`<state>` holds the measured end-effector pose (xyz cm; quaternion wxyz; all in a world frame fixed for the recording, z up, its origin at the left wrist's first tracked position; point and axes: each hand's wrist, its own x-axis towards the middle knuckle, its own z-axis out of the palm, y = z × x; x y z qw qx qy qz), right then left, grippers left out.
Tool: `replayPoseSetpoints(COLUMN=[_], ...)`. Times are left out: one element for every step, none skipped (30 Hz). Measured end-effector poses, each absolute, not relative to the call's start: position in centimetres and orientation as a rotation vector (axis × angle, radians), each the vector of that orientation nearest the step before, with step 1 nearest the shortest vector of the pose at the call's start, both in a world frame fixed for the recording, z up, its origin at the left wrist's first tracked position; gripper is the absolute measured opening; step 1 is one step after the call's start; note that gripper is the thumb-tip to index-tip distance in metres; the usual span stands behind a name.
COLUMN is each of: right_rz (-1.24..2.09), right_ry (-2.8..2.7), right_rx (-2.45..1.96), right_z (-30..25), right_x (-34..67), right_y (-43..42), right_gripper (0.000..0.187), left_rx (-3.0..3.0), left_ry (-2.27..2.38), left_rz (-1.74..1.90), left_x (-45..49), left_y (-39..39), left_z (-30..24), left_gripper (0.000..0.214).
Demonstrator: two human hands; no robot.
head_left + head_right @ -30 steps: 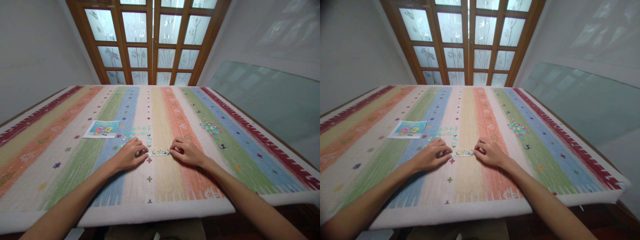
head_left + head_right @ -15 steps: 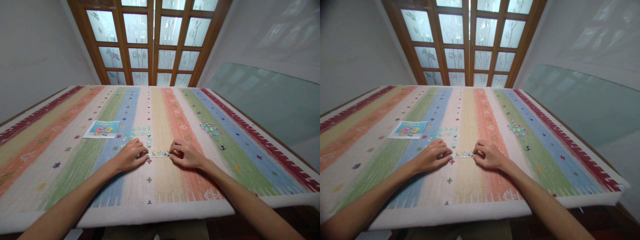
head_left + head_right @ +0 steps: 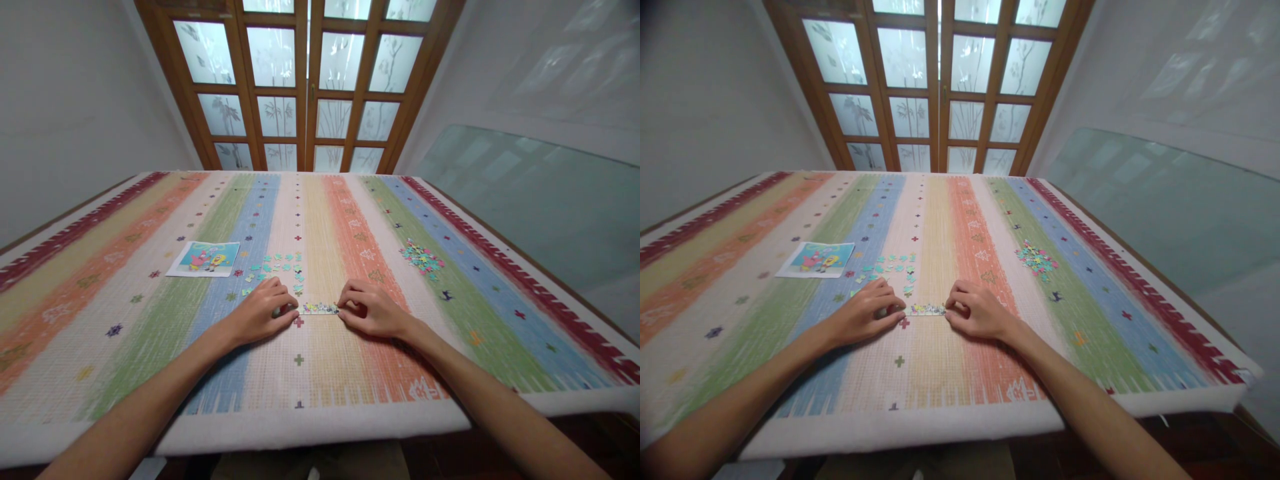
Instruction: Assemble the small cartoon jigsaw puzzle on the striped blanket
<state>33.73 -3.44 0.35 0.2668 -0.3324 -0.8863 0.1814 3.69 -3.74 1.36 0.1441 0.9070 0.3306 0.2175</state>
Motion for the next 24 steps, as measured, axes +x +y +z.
replayPoseSetpoints(right_rz=[0.489, 0.488, 0.485, 0.483, 0.48, 0.479, 0.479, 0.481, 0.485, 0.489, 0.493, 0.496, 0.499, 0.499, 0.499, 0.5, 0.5, 0.499, 0.499, 0.501, 0.503, 0.504, 0.505, 0.506], right_ry=[-2.388, -2.384, -2.382, -2.381, -2.381, -2.379, -2.377, -2.374, -2.371, -2.368, -2.366, -2.365, -2.365, -2.364, -2.365, -2.366, -2.367, -2.369, -2.372, -2.377, -2.382, -2.384, -2.385, -2.385], right_rx=[-0.895, -0.893, -0.89, -0.885, -0.88, -0.874, -0.87, -0.869, -0.872, -0.879, -0.888, -0.896, -0.902, -0.907, -0.91, -0.913, -0.917, -0.921, -0.924, -0.926, -0.926, -0.926, -0.926, -0.927], right_z=[0.4, 0.4, 0.4, 0.4, 0.4, 0.3, 0.3, 0.3, 0.4, 0.4, 0.4, 0.5, 0.5, 0.6, 0.6, 0.6, 0.6, 0.6, 0.6, 0.5, 0.5, 0.5, 0.5, 0.5], right_x=[33.7, 33.7, 33.7, 33.7, 33.8, 33.8, 33.8, 33.9, 33.9, 33.9, 33.9, 34.0, 34.0, 33.9, 33.9, 33.9, 33.9, 33.9, 33.9, 33.9, 33.9, 33.9, 33.9, 34.0], right_y=[-3.4, -3.4, -3.4, -3.4, -3.3, -3.3, -3.3, -3.2, -3.2, -3.2, -3.2, -3.2, -3.2, -3.2, -3.2, -3.2, -3.2, -3.2, -3.3, -3.3, -3.2, -3.2, -3.2, -3.2], right_gripper=[0.01, 0.009, 0.009, 0.009, 0.008, 0.008, 0.008, 0.009, 0.009, 0.009, 0.009, 0.01, 0.01, 0.01, 0.01, 0.01, 0.01, 0.01, 0.01, 0.01, 0.01, 0.01, 0.01, 0.01], left_rx=[2.618, 2.622, 2.625, 2.627, 2.628, 2.628, 2.627, 2.627, 2.627, 2.627, 2.627, 2.627, 2.627, 2.628, 2.626, 2.621, 2.614, 2.605, 2.594, 2.58, 2.563, 2.548, 2.535, 2.524], left_ry=[0.948, 0.946, 0.944, 0.941, 0.94, 0.937, 0.938, 0.942, 0.951, 0.966, 0.985, 1.013, 1.045, 1.084, 1.135, 1.182, 1.236, 1.283, 1.321, 1.357, 1.385, 1.405, 1.42, 1.429], left_rz=[0.628, 0.63, 0.633, 0.631, 0.628, 0.626, 0.628, 0.634, 0.644, 0.666, 0.694, 0.723, 0.755, 0.782, 0.806, 0.826, 0.844, 0.858, 0.857, 0.855, 0.845, 0.837, 0.822, 0.8], left_x=[3.7, 3.7, 3.7, 3.7, 3.7, 3.7, 3.7, 3.6, 3.5, 3.3, 3.0, 2.5, 2.0, 1.5, 0.8, 0.1, -0.6, -1.2, -1.9, -2.5, -3.0, -3.5, -3.9, -4.3], left_y=[-3.7, -3.7, -3.7, -3.7, -3.7, -3.7, -3.7, -3.7, -3.6, -3.4, -3.2, -3.0, -2.6, -2.2, -1.8, -1.4, -0.9, -0.5, -0.1, 0.2, 0.5, 0.7, 0.9, 1.0], left_z=[1.3, 1.3, 1.3, 1.3, 1.3, 1.3, 1.4, 1.5, 1.6, 1.7, 1.9, 2.0, 2.2, 2.4, 2.5, 2.7, 2.8, 2.9, 3.0, 3.1, 3.2, 3.3, 3.4, 3.4], left_gripper=[0.021, 0.021, 0.021, 0.022, 0.022, 0.022, 0.022, 0.022, 0.022, 0.022, 0.023, 0.024, 0.024, 0.024, 0.024, 0.023, 0.024, 0.024, 0.025, 0.026, 0.028, 0.029, 0.029, 0.03])
